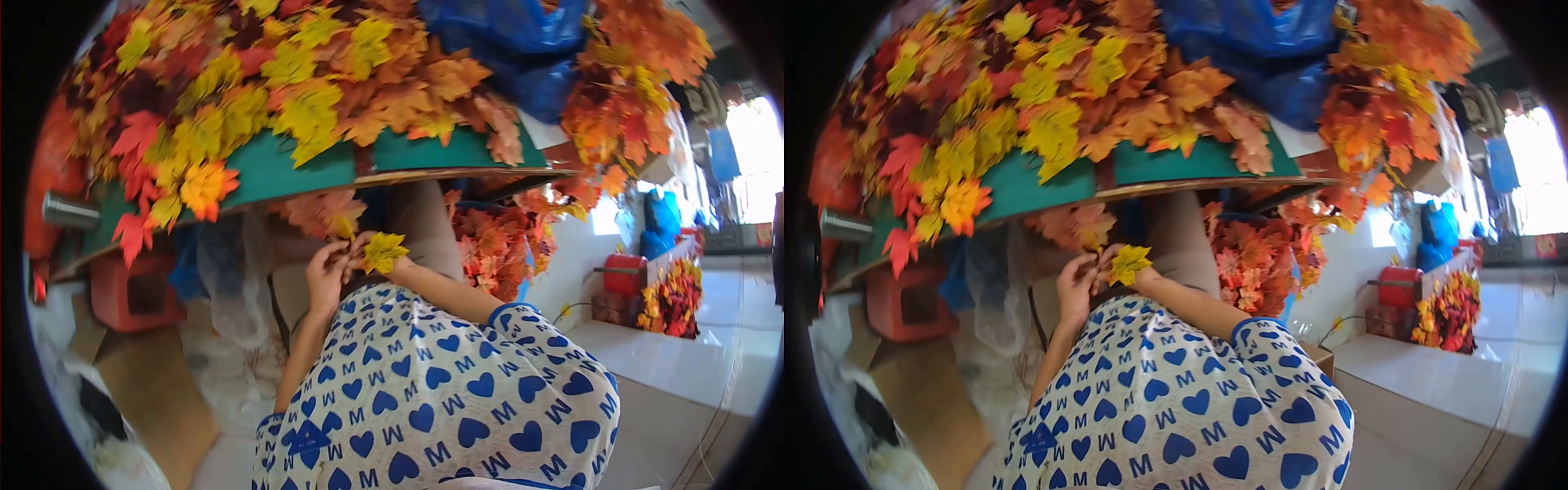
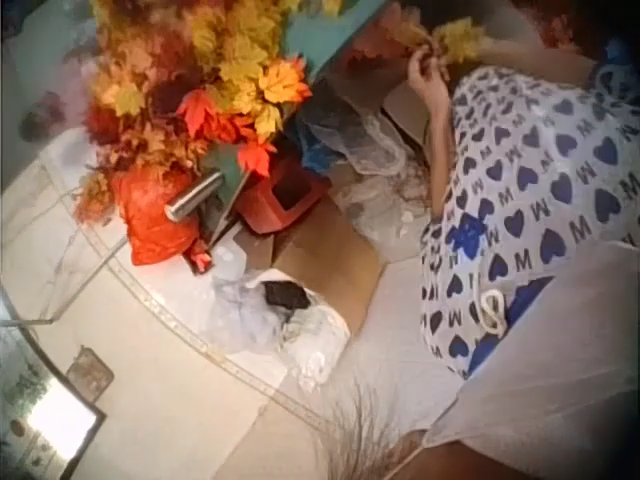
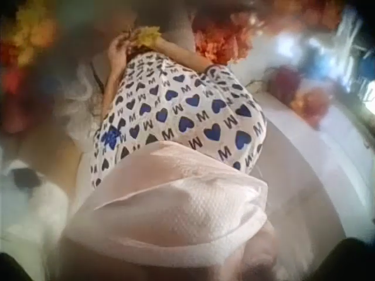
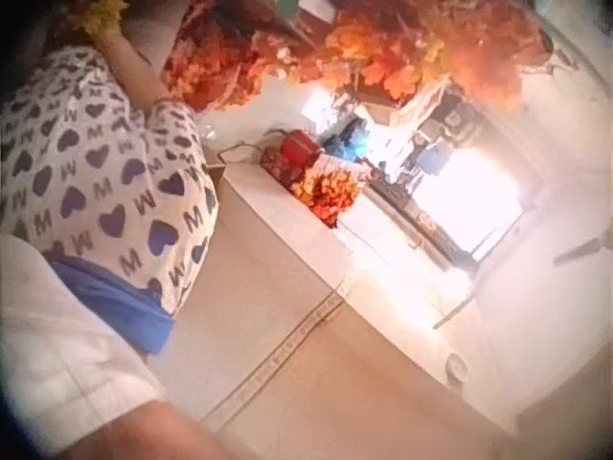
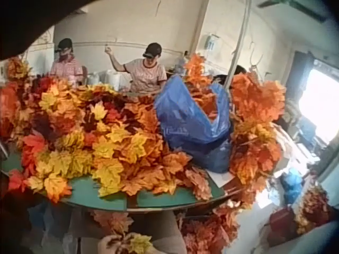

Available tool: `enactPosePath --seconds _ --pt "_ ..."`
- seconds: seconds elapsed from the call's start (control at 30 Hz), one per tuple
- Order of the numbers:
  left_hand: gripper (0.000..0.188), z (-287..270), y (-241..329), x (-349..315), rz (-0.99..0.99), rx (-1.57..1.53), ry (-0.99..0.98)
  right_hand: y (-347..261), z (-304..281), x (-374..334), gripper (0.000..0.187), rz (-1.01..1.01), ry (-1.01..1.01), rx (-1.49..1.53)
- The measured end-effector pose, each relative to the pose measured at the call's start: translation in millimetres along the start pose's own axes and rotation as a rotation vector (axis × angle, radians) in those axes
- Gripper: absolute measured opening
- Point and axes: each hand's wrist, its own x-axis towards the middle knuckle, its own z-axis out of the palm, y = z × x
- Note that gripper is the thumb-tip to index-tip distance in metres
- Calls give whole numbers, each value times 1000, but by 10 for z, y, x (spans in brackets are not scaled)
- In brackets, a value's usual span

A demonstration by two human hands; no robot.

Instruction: The person assembles artificial maple leaf branches by attaching colored fabric leaves to plastic stems by hand.

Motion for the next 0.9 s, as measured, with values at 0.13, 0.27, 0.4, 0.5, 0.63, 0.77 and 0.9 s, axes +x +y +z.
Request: enactPosePath --seconds 0.13,0.27,0.4,0.5,0.63,0.77,0.9 --pt "22 -13 33 -95 -93 -129 111 -287 330 -167 28 -13 189 -317" --pt "19 -325 -172 -223 -348 -102 51 -1264 564 -342 17 86 -324 -1568" --pt "26 -267 -37 -333 -459 45 -82 -1976 576 -224 15 -645 577 -1551" --pt "19 -249 19 -283 -388 -86 -125 -2355 320 -11 21 -628 873 -2001" --pt "14 -242 115 -295 -261 -204 -105 -2571 -102 130 22 -808 860 -2212" --pt "15 -245 150 -319 -42 -82 -81 -2601 33 142 23 -722 796 -2307" --pt "16 -247 222 -294 -39 -26 -105 -2623 140 155 22 -814 603 -2387"
